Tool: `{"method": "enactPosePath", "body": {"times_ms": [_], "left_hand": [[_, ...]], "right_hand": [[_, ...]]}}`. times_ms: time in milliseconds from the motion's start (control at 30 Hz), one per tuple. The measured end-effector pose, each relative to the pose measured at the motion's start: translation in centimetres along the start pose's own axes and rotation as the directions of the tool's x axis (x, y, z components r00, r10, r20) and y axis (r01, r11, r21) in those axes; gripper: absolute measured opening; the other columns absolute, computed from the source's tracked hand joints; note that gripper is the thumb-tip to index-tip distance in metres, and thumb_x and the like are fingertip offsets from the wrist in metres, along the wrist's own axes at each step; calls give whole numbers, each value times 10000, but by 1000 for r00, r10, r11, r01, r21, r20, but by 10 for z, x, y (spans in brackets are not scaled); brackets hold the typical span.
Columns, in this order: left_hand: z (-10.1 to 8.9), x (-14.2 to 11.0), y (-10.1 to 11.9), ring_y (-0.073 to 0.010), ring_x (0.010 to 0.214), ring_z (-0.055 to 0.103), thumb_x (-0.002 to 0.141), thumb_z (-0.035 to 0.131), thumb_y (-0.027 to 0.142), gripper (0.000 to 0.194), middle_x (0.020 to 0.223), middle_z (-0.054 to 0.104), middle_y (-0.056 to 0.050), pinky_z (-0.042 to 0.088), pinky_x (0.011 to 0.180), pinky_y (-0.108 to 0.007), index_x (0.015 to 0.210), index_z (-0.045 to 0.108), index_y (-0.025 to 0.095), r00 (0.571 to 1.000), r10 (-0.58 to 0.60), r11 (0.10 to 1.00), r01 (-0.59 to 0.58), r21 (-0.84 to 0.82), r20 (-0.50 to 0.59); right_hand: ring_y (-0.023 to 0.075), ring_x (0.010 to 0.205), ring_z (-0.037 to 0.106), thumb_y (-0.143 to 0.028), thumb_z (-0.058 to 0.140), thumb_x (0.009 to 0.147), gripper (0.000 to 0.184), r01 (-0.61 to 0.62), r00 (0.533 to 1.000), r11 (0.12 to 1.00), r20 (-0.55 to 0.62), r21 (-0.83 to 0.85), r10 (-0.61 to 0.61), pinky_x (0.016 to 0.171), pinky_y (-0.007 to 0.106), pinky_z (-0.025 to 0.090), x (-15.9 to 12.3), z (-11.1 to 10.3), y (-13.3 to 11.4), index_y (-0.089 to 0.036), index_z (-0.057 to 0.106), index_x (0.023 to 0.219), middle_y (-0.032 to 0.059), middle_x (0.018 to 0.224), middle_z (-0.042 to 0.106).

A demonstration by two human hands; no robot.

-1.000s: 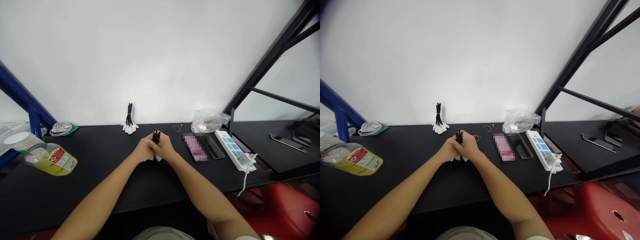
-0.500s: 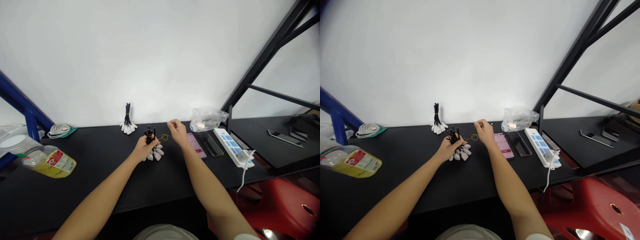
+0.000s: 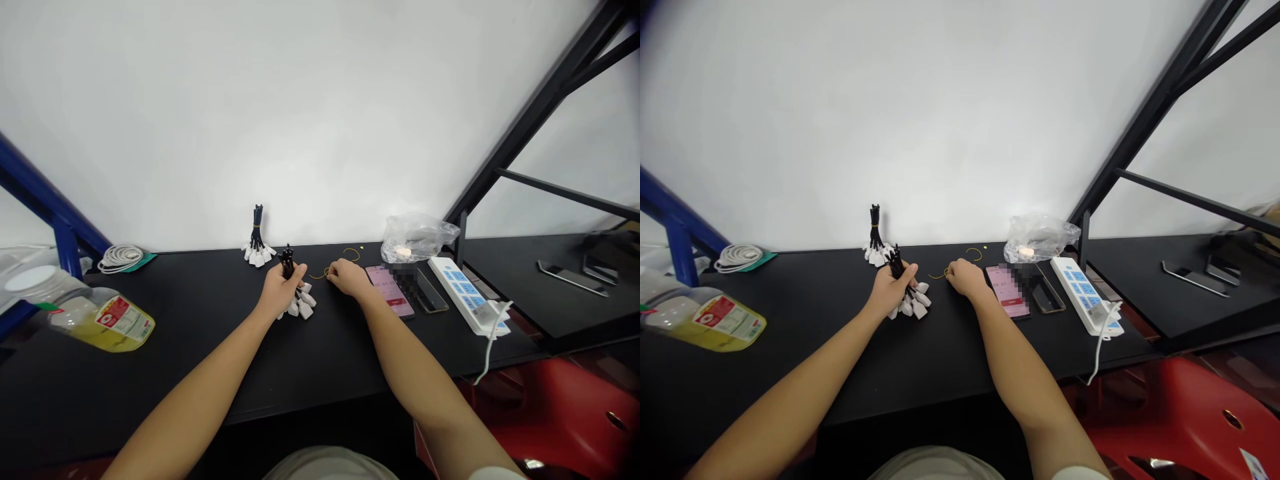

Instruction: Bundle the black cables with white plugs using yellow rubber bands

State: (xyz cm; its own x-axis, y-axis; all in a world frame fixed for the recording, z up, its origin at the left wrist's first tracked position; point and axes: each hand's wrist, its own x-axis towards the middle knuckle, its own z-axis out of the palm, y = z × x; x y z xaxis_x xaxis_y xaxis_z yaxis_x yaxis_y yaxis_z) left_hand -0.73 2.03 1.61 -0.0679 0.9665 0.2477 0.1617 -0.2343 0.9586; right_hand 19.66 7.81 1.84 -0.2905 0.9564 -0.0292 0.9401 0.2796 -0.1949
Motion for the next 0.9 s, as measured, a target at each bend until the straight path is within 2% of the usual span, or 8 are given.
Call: {"method": "enactPosePath", "body": {"times_ms": [133,233,400,533,667,767,833,900], "left_hand": [[-2,3,3,-233,906,700,793,717,455,294,941,751,-95,529,861,-367,815,701,162,999,48,999,-49,-16,-26],[-2,3,6,-240,966,700,732,775,423,328,1036,748,-111,524,924,-395,904,698,154,998,36,996,-40,-85,-52],[-2,1,6,-185,728,682,794,720,487,344,752,724,-60,548,769,-338,757,622,160,1000,2,993,1,-114,24],[0,2,-5,-102,457,504,832,665,551,394,488,494,67,522,612,-286,757,560,179,997,18,985,-5,-173,74],[3,1,-13,-88,454,484,829,642,601,436,522,445,76,498,555,-254,798,559,175,999,1,980,7,-198,43],[2,0,-9,-100,464,494,837,624,608,438,513,463,64,504,560,-264,780,566,177,999,-16,986,24,-166,49],[-1,-1,-2,-128,528,555,837,639,577,415,544,545,26,529,628,-291,745,598,174,999,16,995,-11,-98,50],[-3,-1,5,-177,693,644,827,670,529,370,692,671,-39,543,733,-320,744,652,169,995,82,996,-81,-37,50]], "right_hand": [[201,900,646,-296,476,969,233,4,999,1000,-48,-1,-4,737,278,428,-1,1,-4,-177,677,979,104,1073,665],[200,921,641,-338,496,969,221,-12,997,999,-80,53,16,753,279,431,-1,1,-2,-195,664,990,84,1075,662],[208,941,642,-360,599,912,178,-17,999,1000,-31,23,18,774,286,436,0,2,0,-203,667,959,79,1092,646],[211,933,655,-279,470,978,227,-11,1000,999,-11,-43,10,781,295,439,0,3,-1,-182,674,962,112,1104,634],[207,947,648,-282,446,992,234,-18,999,1000,-46,-3,18,788,293,441,0,3,0,-183,656,1013,108,1126,632],[204,961,638,-356,534,958,198,-7,998,999,-59,36,9,787,284,440,0,2,0,-207,661,995,77,1117,638],[206,959,638,-373,589,923,187,-2,999,1000,-38,26,3,778,279,439,-1,3,-1,-213,669,979,69,1113,639],[208,938,645,-335,564,933,174,-1,1000,1000,-25,-11,1,762,282,436,-1,4,-2,-203,671,970,80,1102,639]]}}
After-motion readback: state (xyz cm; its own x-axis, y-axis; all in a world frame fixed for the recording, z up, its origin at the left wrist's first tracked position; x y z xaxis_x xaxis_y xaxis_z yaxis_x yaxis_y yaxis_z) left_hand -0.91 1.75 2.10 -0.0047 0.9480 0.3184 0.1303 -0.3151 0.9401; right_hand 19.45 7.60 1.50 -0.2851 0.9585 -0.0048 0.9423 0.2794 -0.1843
